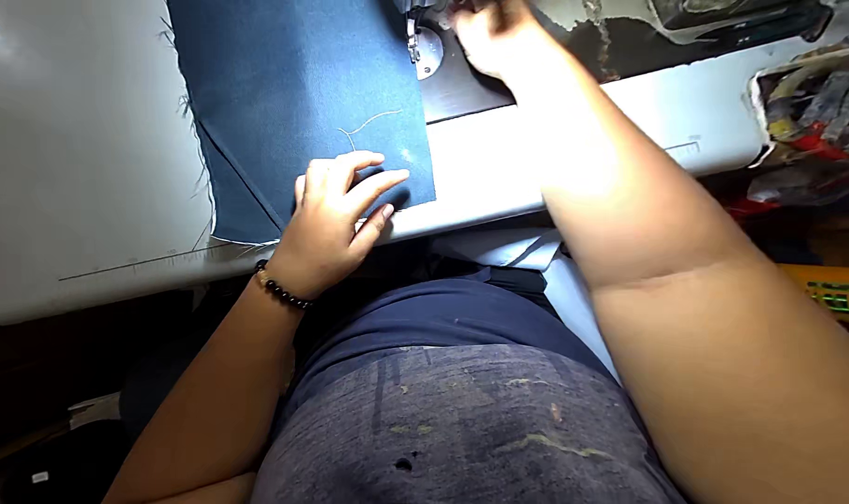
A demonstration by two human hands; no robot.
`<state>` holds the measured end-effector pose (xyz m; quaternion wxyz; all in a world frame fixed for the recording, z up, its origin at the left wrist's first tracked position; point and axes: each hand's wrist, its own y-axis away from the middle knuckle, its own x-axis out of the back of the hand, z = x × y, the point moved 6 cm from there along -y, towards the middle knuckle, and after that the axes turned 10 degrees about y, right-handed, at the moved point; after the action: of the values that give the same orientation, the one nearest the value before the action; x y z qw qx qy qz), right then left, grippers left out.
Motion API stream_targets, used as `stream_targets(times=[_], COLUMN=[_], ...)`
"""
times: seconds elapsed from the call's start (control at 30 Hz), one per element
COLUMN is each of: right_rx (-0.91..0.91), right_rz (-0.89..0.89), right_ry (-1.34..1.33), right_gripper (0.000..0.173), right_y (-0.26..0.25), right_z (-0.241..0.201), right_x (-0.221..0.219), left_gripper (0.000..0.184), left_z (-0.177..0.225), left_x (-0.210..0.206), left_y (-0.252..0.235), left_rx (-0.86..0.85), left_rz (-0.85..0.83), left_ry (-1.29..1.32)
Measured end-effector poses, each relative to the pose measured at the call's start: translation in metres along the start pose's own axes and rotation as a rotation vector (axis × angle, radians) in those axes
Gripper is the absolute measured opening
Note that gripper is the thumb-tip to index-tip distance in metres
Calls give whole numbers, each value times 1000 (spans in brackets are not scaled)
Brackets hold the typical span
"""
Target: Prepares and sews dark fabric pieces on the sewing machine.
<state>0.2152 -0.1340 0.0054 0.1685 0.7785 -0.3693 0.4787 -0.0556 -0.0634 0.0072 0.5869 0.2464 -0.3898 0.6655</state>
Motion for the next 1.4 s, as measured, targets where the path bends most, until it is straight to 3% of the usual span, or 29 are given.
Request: stream_targets(times=[0.07,0.13,0.2,0.27,0.33,0.37,0.4,0.47,0.5,0.57,0.6,0.7,0.8,0.87,0.97,1.07,1.13,1.27,1.4], right_rx=[74,303,495,483,279,135,9,-112,-77,163,271,369,175,-100,-486,-551,-540,-735,-1241], right_rz=[18,99,60,-132,-328,-409,-458,-485,-451,-371,-393,-622,-490,-426,-632,-775,-677,-551,-570], right_ry=[-164,-207,-267,-182,95,188,224,184,111,-194,-333,-265,-213,-81,95,91,59,-76,169], right_gripper=[31,26,25,22,51,60,57,33,27,19,16,23,27,31,45,52,48,32,33], right_y=[32,92,165,225,260,270,277,281,277,267,264,263,260,270,307,342,349,381,476], right_z=[-2,-11,-12,6,40,59,78,92,81,35,11,-10,49,111,191,220,226,267,341], right_x=[19,43,52,34,1,-17,-35,-59,-61,-65,-68,-71,-44,-21,-28,-56,-51,18,99], left_gripper=[35,32,27,24,26,28,32,42,52,69,68,23,34,40,44,44,45,45,45], left_z=[13,23,27,29,30,29,28,28,27,24,22,10,-7,-20,-33,-34,-35,-39,-42], left_x=[17,32,37,25,2,-13,-29,-61,-76,-104,-115,-139,-136,-135,-140,-145,-145,-141,-140], left_y=[12,28,44,54,57,57,55,47,41,29,26,28,41,55,69,67,65,67,71], left_rx=[-55,-85,-77,-56,-20,7,36,98,130,171,201,349,428,481,596,606,598,660,762], left_rz=[47,52,-34,-213,-388,-457,-516,-589,-607,-637,-667,-874,-932,-868,-837,-864,-869,-875,-889], left_ry=[70,225,471,675,718,689,643,569,539,466,450,343,302,392,507,501,463,425,373])
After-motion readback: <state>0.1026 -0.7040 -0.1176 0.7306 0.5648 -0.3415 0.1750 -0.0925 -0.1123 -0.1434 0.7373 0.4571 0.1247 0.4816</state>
